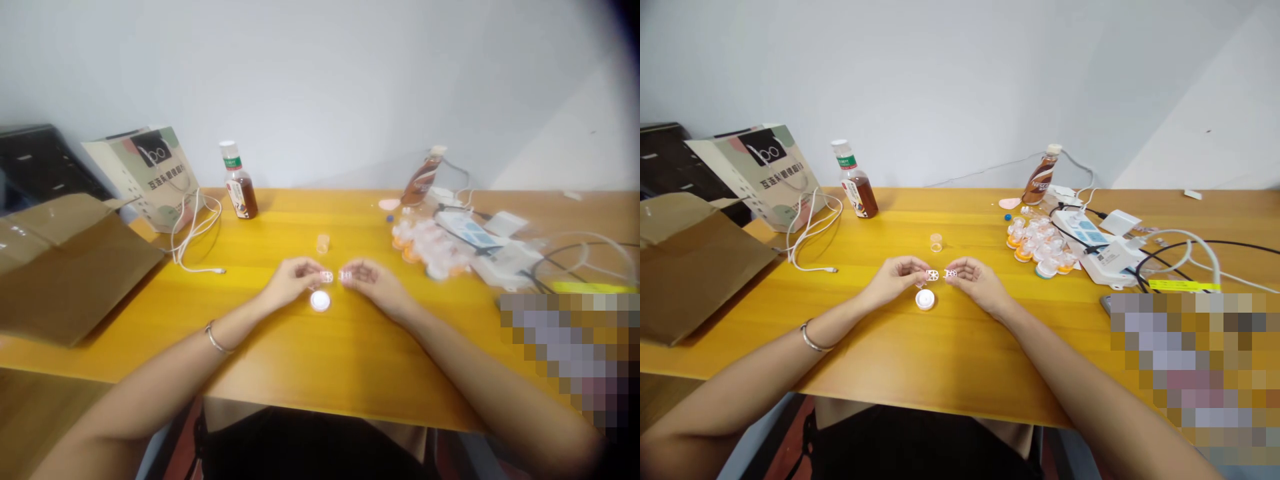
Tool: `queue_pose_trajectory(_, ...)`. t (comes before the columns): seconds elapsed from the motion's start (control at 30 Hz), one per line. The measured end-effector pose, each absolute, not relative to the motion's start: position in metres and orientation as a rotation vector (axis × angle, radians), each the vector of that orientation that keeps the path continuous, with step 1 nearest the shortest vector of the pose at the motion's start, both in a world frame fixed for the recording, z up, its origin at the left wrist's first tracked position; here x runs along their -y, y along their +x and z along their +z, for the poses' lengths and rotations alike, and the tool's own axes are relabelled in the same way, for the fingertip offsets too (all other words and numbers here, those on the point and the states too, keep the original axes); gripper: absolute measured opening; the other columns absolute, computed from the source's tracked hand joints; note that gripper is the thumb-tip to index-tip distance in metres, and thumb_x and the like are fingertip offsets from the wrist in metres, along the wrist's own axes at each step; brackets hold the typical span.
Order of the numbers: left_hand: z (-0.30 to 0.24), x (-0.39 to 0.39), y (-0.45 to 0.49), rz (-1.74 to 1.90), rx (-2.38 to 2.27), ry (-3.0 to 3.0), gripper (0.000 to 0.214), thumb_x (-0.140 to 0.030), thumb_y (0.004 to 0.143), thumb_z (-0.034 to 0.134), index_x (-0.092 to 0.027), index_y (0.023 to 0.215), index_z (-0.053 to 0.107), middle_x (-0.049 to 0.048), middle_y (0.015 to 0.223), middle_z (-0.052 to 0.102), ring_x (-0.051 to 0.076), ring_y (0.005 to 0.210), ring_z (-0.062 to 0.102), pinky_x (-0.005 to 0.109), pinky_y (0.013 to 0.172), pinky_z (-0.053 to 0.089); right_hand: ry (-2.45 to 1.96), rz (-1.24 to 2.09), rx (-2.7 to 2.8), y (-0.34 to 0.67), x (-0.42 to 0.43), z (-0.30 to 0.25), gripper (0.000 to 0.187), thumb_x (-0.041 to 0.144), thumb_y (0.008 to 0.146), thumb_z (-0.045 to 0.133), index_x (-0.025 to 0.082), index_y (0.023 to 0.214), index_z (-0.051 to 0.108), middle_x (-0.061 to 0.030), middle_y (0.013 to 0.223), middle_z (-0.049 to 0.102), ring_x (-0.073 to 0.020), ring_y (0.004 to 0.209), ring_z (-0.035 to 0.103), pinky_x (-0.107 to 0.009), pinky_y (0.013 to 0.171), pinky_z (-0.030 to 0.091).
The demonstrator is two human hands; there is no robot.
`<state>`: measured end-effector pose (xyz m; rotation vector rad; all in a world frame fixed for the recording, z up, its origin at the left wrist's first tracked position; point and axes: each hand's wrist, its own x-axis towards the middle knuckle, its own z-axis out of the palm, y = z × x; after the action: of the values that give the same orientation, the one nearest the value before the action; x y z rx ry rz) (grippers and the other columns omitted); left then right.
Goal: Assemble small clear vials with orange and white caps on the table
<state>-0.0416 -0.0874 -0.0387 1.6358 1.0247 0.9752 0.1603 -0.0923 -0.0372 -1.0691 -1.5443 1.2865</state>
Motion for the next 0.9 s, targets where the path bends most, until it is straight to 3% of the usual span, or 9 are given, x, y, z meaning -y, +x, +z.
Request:
queue_pose_trajectory(0.23, -0.032, 0.095, -0.038, 1.011, -1.002, 1.618, 0.026, -0.029, 0.066, 0.069, -0.012, 0.086, 0.066, 0.0087, 0.091, 0.069, 0.018, 0.082, 0.065, 0.033, 0.081, 0.049, -1.047, 1.092, 1.556, 0.155, 0.104, -0.027, 0.026, 0.038, 0.064, 0.069, 0.020, 0.080, 0.060, -0.0047, 0.082, 0.067, -0.0179, 0.079, 0.062, -0.037, 0.078, 0.049)
queue_pose_trajectory(0.43, -0.023, 0.105, -0.034, 1.059, -0.931, 1.566, 0.025, -0.026, 0.068, 0.067, -0.013, 0.088, 0.065, 0.0090, 0.091, 0.069, 0.017, 0.082, 0.065, 0.032, 0.081, 0.050, -0.913, 0.858, 1.676, 0.151, 0.110, -0.022, 0.017, 0.037, 0.067, 0.067, 0.023, 0.076, 0.066, -0.0061, 0.100, 0.061, -0.0207, 0.101, 0.055, -0.038, 0.087, 0.046)
queue_pose_trajectory(0.63, -0.022, 0.107, -0.033, 1.058, -0.907, 1.580, 0.027, -0.027, 0.069, 0.067, -0.012, 0.090, 0.064, 0.0099, 0.091, 0.068, 0.017, 0.083, 0.064, 0.031, 0.082, 0.049, -0.917, 1.132, 1.548, 0.147, 0.116, -0.021, 0.017, 0.031, 0.066, 0.069, 0.021, 0.078, 0.062, -0.0022, 0.084, 0.069, -0.0168, 0.080, 0.064, -0.036, 0.081, 0.050)
queue_pose_trajectory(0.9, -0.021, 0.111, -0.029, 1.063, -0.948, 1.538, 0.029, -0.031, 0.067, 0.069, -0.011, 0.086, 0.062, 0.0079, 0.083, 0.067, 0.014, 0.075, 0.063, 0.027, 0.073, 0.050, -0.935, 1.182, 1.522, 0.146, 0.114, -0.026, 0.019, 0.029, 0.063, 0.070, 0.020, 0.076, 0.060, -0.0025, 0.080, 0.068, -0.0152, 0.076, 0.064, -0.033, 0.078, 0.050)
